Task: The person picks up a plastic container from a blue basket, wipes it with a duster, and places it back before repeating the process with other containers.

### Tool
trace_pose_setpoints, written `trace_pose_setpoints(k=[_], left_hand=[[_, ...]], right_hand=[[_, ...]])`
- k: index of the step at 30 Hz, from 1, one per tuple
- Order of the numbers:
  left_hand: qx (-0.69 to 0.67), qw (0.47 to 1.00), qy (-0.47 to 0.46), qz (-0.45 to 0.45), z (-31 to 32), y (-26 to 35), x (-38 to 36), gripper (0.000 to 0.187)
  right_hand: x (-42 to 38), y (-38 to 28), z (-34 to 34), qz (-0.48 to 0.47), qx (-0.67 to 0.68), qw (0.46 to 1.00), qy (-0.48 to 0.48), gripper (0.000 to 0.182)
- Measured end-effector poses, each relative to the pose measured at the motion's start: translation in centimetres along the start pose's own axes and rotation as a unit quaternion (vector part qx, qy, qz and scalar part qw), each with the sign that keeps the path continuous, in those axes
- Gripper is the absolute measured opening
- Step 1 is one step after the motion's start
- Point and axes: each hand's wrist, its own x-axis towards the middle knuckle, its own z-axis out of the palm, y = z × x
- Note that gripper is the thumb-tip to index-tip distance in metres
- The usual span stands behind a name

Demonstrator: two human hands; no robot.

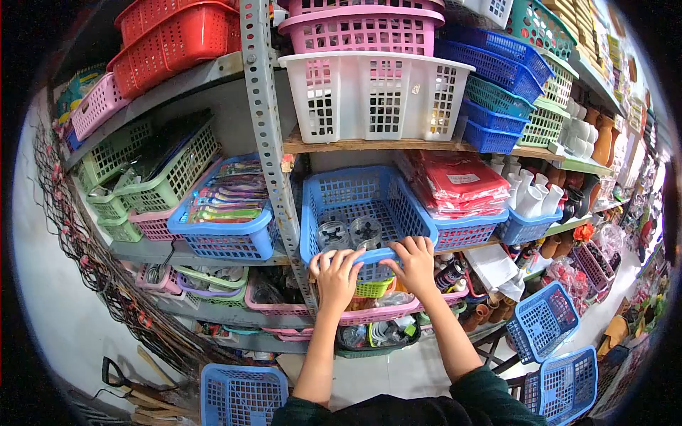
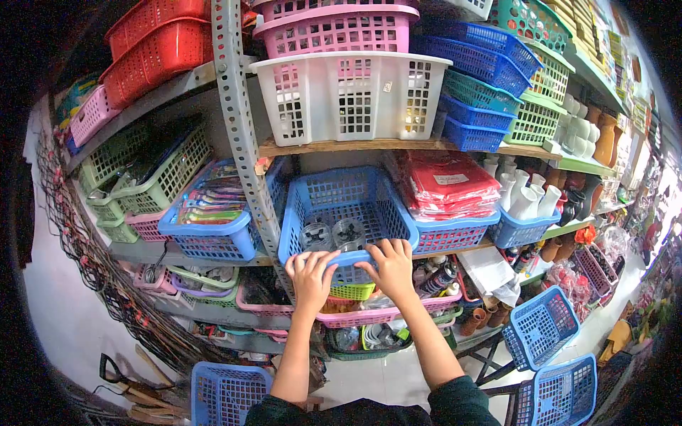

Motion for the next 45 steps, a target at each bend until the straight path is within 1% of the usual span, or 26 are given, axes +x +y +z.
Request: trace_pose_setpoints(k=[1,2,3,5,6,7,9,11,13,15,17,21,23,25,29,31,32,35,36,39,41,44,45], left_hand=[[-0.001,1.000,0.000,0.002,0.0,0.0,0.0,0.025],[0.012,1.000,0.003,0.003,-0.1,0.1,0.1,0.026],[0.024,1.000,0.007,0.004,-0.1,0.2,0.1,0.026],[0.016,1.000,0.003,-0.002,-0.1,0.7,-0.4,0.028],[-0.001,1.000,0.007,-0.011,0.0,1.1,-0.8,0.029],[-0.019,1.000,0.011,-0.020,0.2,1.6,-1.1,0.029],[-0.061,0.998,0.030,-0.019,0.4,2.9,-1.6,0.027],[-0.118,0.993,0.024,0.000,1.2,4.2,-2.0,0.026],[-0.173,0.985,0.001,0.028,1.4,6.2,-1.6,0.018],[-0.233,0.970,-0.037,0.057,2.6,7.6,-1.4,0.016],[-0.290,0.952,-0.061,0.072,4.1,9.7,-1.2,0.016],[-0.426,0.890,-0.134,0.094,7.6,15.2,-1.2,0.015],[-0.449,0.868,-0.163,0.135,9.2,18.5,-1.5,0.015],[-0.492,0.837,-0.191,0.146,10.0,22.3,-2.2,0.015],[-0.571,0.760,-0.252,0.181,12.2,30.4,-5.0,0.014],[-0.612,0.712,-0.287,0.190,12.8,34.9,-6.9,0.014],[-0.624,0.692,-0.299,0.206,12.6,37.2,-7.8,0.014],[-0.658,0.619,-0.359,0.233,11.4,43.9,-11.5,0.014],[-0.670,0.598,-0.361,0.252,10.8,45.9,-12.9,0.015],[-0.680,0.522,-0.419,0.300,8.7,50.9,-17.5,0.015],[-0.684,0.484,-0.437,0.328,7.1,53.7,-20.5,0.015],[-0.684,0.419,-0.468,0.371,4.9,57.4,-24.7,0.017],[-0.685,0.401,-0.476,0.377,4.0,58.6,-26.0,0.017]], right_hand=[[0.1,-0.1,0.1,0.002,0.000,1.000,0.031,0.042],[-0.3,-0.2,0.0,0.031,0.017,0.999,-0.025,0.047],[-0.5,-0.5,-0.1,0.033,0.015,0.999,-0.022,0.047],[-0.8,-1.2,-0.5,0.056,-0.007,0.998,-0.004,0.055],[-1.4,-1.4,-0.7,0.071,0.020,0.997,-0.032,0.060],[-1.8,-1.6,-1.0,0.078,0.031,0.996,-0.040,0.061],[-3.0,-1.9,-1.8,0.090,0.072,0.993,-0.040,0.061],[-4.7,-1.8,-2.4,0.105,0.124,0.986,-0.023,0.059],[-6.5,-1.6,-3.8,0.132,0.146,0.980,-0.016,0.057],[-8.0,-1.1,-5.6,0.164,0.177,0.970,-0.010,0.053],[-9.6,-0.2,-7.3,0.203,0.186,0.961,-0.002,0.053],[-12.8,1.9,-12.3,0.275,0.126,0.953,0.013,0.052],[-14.7,2.8,-14.9,0.301,0.072,0.950,0.036,0.052],[-17.0,3.5,-17.8,0.335,0.037,0.940,0.044,0.051],[-22.3,3.9,-24.1,0.423,-0.011,0.903,0.067,0.051],[-25.3,3.5,-27.3,0.441,-0.056,0.893,0.075,0.051],[-26.7,3.0,-28.9,0.477,-0.064,0.873,0.082,0.051],[-31.5,1.1,-33.6,0.518,-0.163,0.833,0.106,0.050],[-32.9,0.2,-35.2,0.556,-0.152,0.808,0.120,0.051],[-37.9,-2.8,-39.3,0.604,-0.207,0.755,0.150,0.051],[-41.0,-4.9,-41.6,0.628,-0.240,0.721,0.168,0.052],[-45.9,-8.3,-43.8,0.679,-0.316,0.634,0.194,0.056],[-47.5,-9.4,-44.4,0.698,-0.356,0.596,0.174,0.058]])
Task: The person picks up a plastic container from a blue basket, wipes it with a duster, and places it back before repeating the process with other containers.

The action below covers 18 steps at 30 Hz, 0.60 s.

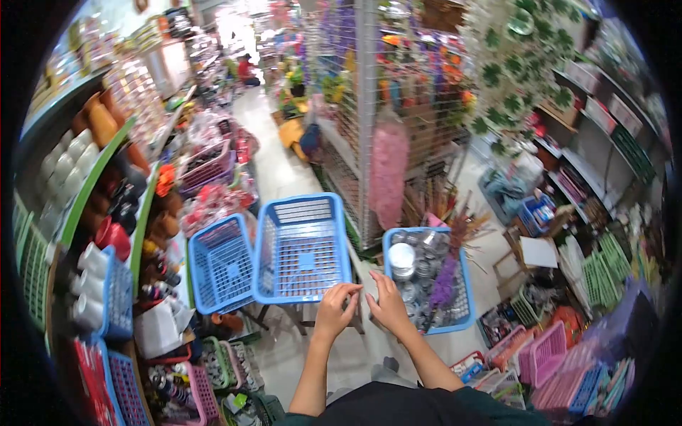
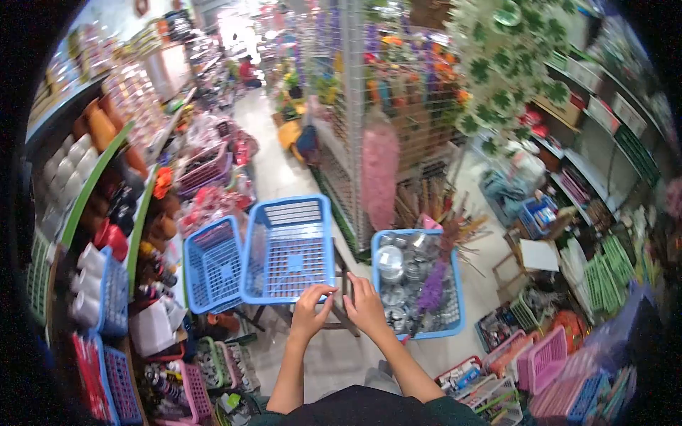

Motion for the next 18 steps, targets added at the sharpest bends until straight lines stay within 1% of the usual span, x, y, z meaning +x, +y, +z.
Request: trace_pose_setpoints(k=[2,3,5,6,8,9,10,12,13,14,16,17,18], left_hand=[[-0.023,0.999,-0.028,-0.016,3.1,0.1,1.5,0.017],[-0.020,0.998,-0.053,-0.029,4.2,0.6,2.2,0.016],[-0.035,0.997,-0.068,-0.023,6.9,0.9,3.0,0.016],[-0.044,0.996,-0.071,-0.018,8.2,0.9,3.3,0.016],[-0.047,0.995,-0.086,-0.014,10.3,0.9,3.6,0.017],[-0.051,0.994,-0.098,-0.021,11.1,1.0,3.7,0.017],[-0.055,0.992,-0.112,-0.029,11.8,1.1,3.9,0.017],[-0.059,0.988,-0.134,-0.042,13.1,1.2,4.1,0.015],[-0.058,0.989,-0.129,-0.029,13.8,1.1,4.2,0.014],[-0.057,0.990,-0.125,-0.017,14.3,1.1,4.3,0.013],[-0.062,0.988,-0.137,-0.022,15.1,1.3,4.4,0.013],[-0.069,0.986,-0.150,-0.034,15.7,1.1,4.3,0.014],[-0.076,0.983,-0.163,-0.045,16.3,0.9,4.3,0.015]], right_hand=[[-1.3,4.4,-0.7,0.094,-0.107,0.990,0.015,0.061],[-1.9,7.0,-0.6,0.151,-0.135,0.979,0.019,0.063],[-3.0,10.7,-1.1,0.260,-0.212,0.942,0.029,0.068],[-3.6,12.0,-1.4,0.269,-0.213,0.939,0.030,0.068],[-5.3,14.9,-1.9,0.339,-0.327,0.882,-0.012,0.072],[-6.1,15.8,-2.5,0.346,-0.323,0.880,-0.033,0.077],[-6.8,16.7,-3.0,0.352,-0.322,0.878,-0.034,0.077],[-8.1,18.1,-4.0,0.429,-0.214,0.877,-0.040,0.080],[-8.8,18.6,-4.4,0.413,-0.152,0.897,0.027,0.079],[-9.3,19.3,-4.9,0.418,-0.150,0.896,0.025,0.079],[-10.1,20.1,-6.4,0.495,-0.079,0.865,0.017,0.076],[-11.5,21.6,-6.1,0.450,-0.104,0.883,0.079,0.068],[-12.7,23.0,-6.4,0.457,-0.103,0.880,0.081,0.068]])
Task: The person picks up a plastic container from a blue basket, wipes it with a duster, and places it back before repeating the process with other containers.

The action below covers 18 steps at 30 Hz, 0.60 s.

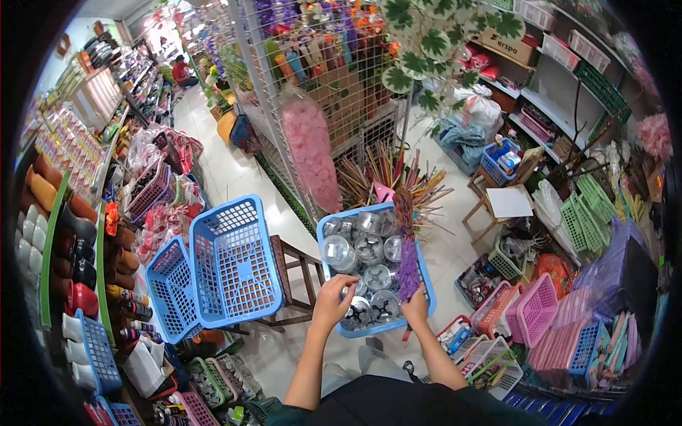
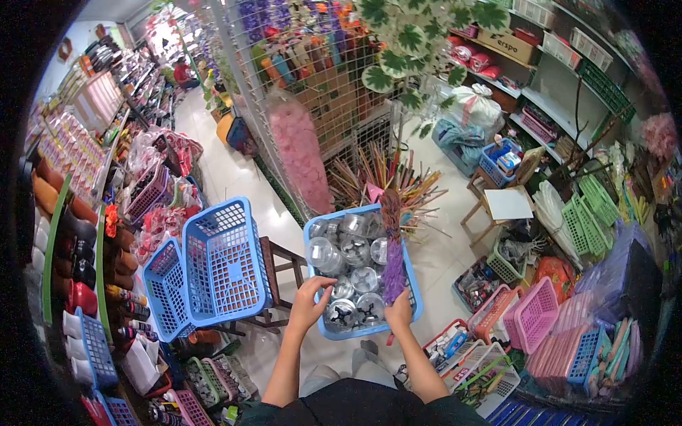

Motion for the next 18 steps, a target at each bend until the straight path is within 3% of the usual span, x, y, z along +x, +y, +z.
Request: trace_pose_setpoints(k=[2,3,7,10,13,18], left_hand=[[-0.008,1.000,-0.023,-0.008,1.4,-0.8,0.2,0.015],[0.002,0.999,-0.038,-0.003,2.2,-1.3,0.3,0.016],[0.071,0.991,-0.111,0.006,5.7,-5.1,0.9,0.026],[0.159,0.977,-0.136,0.034,9.2,-9.2,1.3,0.040],[0.342,0.926,-0.156,-0.015,12.1,-11.5,1.5,0.060],[0.386,0.904,-0.149,-0.109,15.9,-13.4,1.5,0.084]], right_hand=[[0.8,3.1,-0.4,0.004,0.058,0.997,0.050,0.059],[0.7,2.5,-2.5,0.059,0.098,0.993,0.034,0.049],[1.0,7.0,-5.3,0.057,0.096,0.992,0.059,0.038],[-0.4,8.0,-7.9,0.092,0.069,0.992,0.058,0.038],[-2.2,9.6,-8.7,0.121,0.053,0.989,0.062,0.038],[-5.7,11.5,-8.8,0.132,0.095,0.983,0.080,0.044]])
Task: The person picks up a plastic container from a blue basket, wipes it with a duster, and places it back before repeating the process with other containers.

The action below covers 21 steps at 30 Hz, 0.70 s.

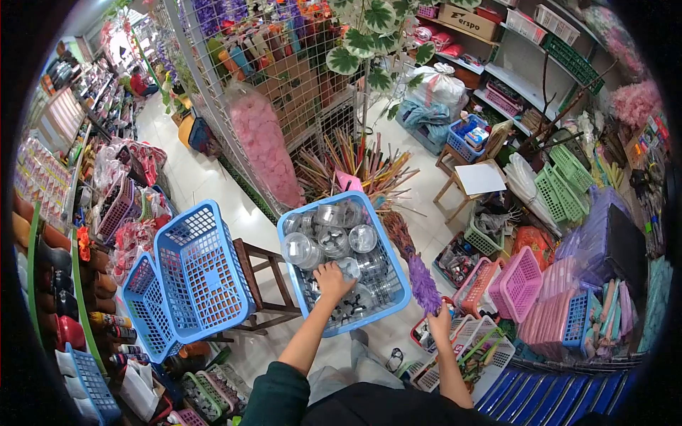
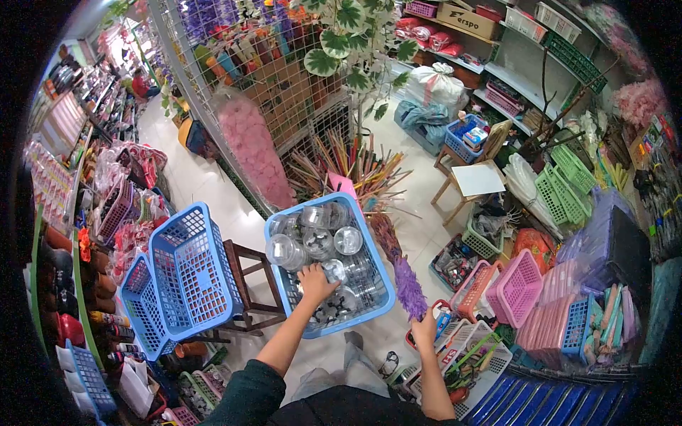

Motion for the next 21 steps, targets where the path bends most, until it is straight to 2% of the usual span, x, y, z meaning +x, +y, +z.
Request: trace_pose_setpoints(k=[2,3,8,11,18,21], left_hand=[[0.031,0.999,0.001,-0.030,-0.5,1.0,0.2,0.087],[0.016,0.998,-0.030,-0.046,-0.1,1.0,0.4,0.091],[0.031,0.999,0.009,-0.042,1.2,0.9,1.0,0.093],[0.030,0.999,0.021,-0.029,0.8,0.8,0.9,0.091],[-0.008,0.998,0.064,-0.024,-0.8,-0.1,0.5,0.087],[-0.128,0.986,0.107,-0.016,-1.7,-0.9,0.5,0.089]], right_hand=[[-0.7,0.2,-0.5,0.019,-0.024,1.000,-0.007,0.047],[-1.0,0.2,-0.7,0.021,-0.032,0.999,-0.005,0.049],[-1.8,0.8,-1.0,-0.007,-0.043,0.999,0.017,0.055],[-1.6,1.2,-0.9,-0.042,-0.033,0.998,0.031,0.051],[-2.1,-3.5,-2.5,-0.025,-0.004,1.000,0.008,0.052],[-1.7,-3.7,-2.5,-0.044,-0.005,0.999,-0.002,0.053]])
